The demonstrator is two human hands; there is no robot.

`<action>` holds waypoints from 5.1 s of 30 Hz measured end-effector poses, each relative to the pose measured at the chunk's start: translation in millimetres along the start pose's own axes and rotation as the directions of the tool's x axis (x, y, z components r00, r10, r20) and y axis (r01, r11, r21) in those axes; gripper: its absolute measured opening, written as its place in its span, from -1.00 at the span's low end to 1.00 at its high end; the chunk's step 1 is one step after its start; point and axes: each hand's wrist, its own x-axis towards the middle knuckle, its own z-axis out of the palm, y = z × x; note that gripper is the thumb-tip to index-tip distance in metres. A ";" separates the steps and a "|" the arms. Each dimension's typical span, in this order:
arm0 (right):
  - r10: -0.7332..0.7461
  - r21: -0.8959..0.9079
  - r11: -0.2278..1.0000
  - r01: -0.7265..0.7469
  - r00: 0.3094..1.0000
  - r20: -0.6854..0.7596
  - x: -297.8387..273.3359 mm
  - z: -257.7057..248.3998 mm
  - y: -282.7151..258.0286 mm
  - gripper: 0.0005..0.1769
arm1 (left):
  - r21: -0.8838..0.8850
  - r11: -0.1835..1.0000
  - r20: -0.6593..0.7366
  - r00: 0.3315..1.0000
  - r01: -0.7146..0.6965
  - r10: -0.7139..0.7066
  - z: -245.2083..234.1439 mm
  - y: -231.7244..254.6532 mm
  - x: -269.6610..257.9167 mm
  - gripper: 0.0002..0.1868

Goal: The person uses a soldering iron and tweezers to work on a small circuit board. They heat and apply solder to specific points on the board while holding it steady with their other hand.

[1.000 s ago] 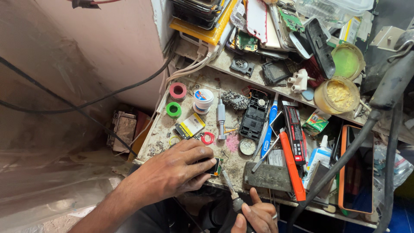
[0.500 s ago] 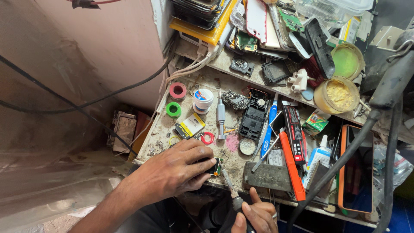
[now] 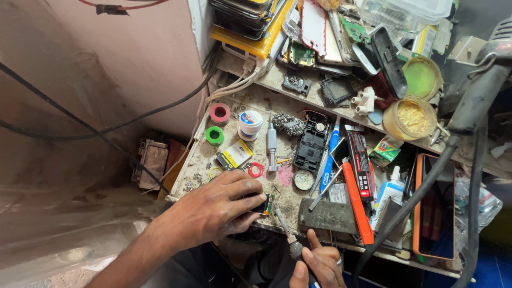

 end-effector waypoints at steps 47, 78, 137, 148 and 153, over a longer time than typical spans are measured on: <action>-0.206 -0.589 0.808 0.011 0.942 -0.266 17.3 -22.8 -35.9 -0.48 | 0.324 0.870 0.136 0.892 0.371 -0.431 56.7 41.8 99.1 -0.67; -0.092 -0.362 0.932 -0.014 0.958 -0.273 40.3 -25.7 -82.7 -0.73 | 0.013 0.789 -0.140 0.782 0.614 -0.607 -38.3 77.7 50.8 -0.81; 0.253 0.320 0.939 -0.123 0.878 -0.406 -19.5 0.7 12.5 -0.56 | -0.179 0.961 -0.312 0.914 0.212 -0.260 41.3 12.0 46.0 -0.79; 0.270 0.286 0.945 -0.159 0.872 -0.408 -19.1 -3.9 15.0 -0.53 | -0.124 0.953 -0.250 0.921 0.275 -0.298 40.6 13.3 46.3 -0.83; 0.280 0.306 0.938 -0.162 0.873 -0.399 -20.8 -3.3 13.4 -0.53 | -0.201 0.959 -0.314 0.915 0.198 -0.254 40.7 12.3 45.2 -0.80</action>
